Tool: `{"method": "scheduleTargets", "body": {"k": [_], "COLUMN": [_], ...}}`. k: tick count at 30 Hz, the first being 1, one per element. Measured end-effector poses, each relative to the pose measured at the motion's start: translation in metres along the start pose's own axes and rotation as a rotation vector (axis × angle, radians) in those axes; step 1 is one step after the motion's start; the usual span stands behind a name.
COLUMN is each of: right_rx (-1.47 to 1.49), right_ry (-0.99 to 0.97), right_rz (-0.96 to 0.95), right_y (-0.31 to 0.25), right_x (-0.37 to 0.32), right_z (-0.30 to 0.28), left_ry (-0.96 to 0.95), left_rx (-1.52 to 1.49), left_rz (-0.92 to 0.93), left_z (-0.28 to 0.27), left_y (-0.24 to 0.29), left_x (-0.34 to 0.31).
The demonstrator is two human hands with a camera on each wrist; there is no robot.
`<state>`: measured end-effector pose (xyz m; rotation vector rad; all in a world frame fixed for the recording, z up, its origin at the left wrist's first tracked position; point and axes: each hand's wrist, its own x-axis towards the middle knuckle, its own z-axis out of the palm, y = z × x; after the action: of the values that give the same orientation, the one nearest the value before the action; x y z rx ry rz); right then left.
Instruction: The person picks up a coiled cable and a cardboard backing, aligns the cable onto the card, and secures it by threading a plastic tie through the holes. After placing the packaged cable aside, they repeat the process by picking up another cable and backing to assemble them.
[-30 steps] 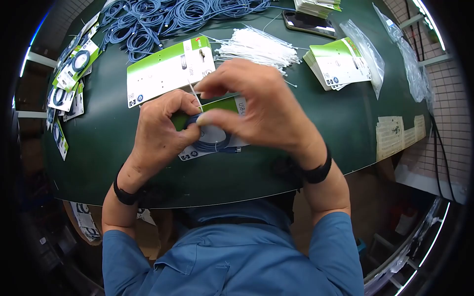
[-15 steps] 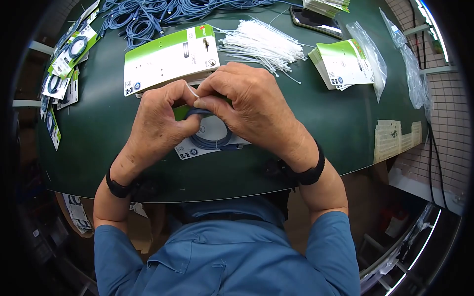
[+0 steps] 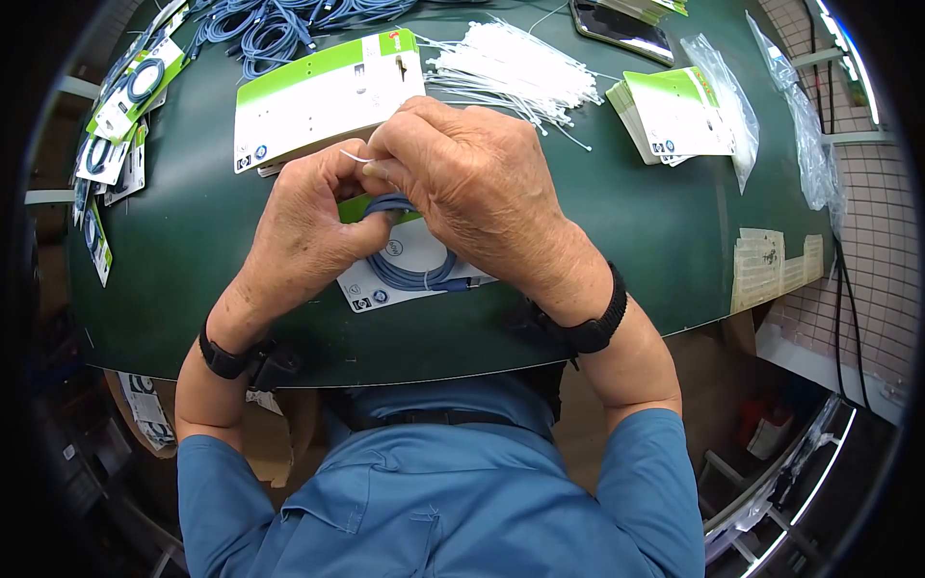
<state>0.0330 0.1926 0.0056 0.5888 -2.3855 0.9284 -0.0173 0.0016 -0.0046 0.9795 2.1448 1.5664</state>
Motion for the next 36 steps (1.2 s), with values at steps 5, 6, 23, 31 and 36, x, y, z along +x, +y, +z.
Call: {"method": "scheduleTargets", "body": {"k": [5,6,23,31,36], "right_rx": [-0.023,-0.024,-0.027,0.099,0.097], "right_ry": [0.037,0.043,0.087,0.086,-0.042], "right_rz": [-0.013,-0.014,0.036,-0.045,0.003], "right_y": [0.0,0.0,0.003,-0.001,-0.011], "right_x": [0.0,0.0,-0.003,0.003,-0.001], "right_z": [0.002,0.002,0.006,-0.002,-0.017], "left_ry": [-0.001,0.002,-0.031,-0.009,-0.001], "left_rx": [-0.018,-0.022,-0.044,-0.132,-0.148], "left_rz": [-0.004,0.0,-0.036,-0.053,-0.076], "left_z": [0.002,0.002,0.003,0.001,-0.002], "left_y": [0.0,0.0,-0.002,-0.004,0.008], "left_x": [-0.001,-0.001,0.0,0.001,0.002]}}
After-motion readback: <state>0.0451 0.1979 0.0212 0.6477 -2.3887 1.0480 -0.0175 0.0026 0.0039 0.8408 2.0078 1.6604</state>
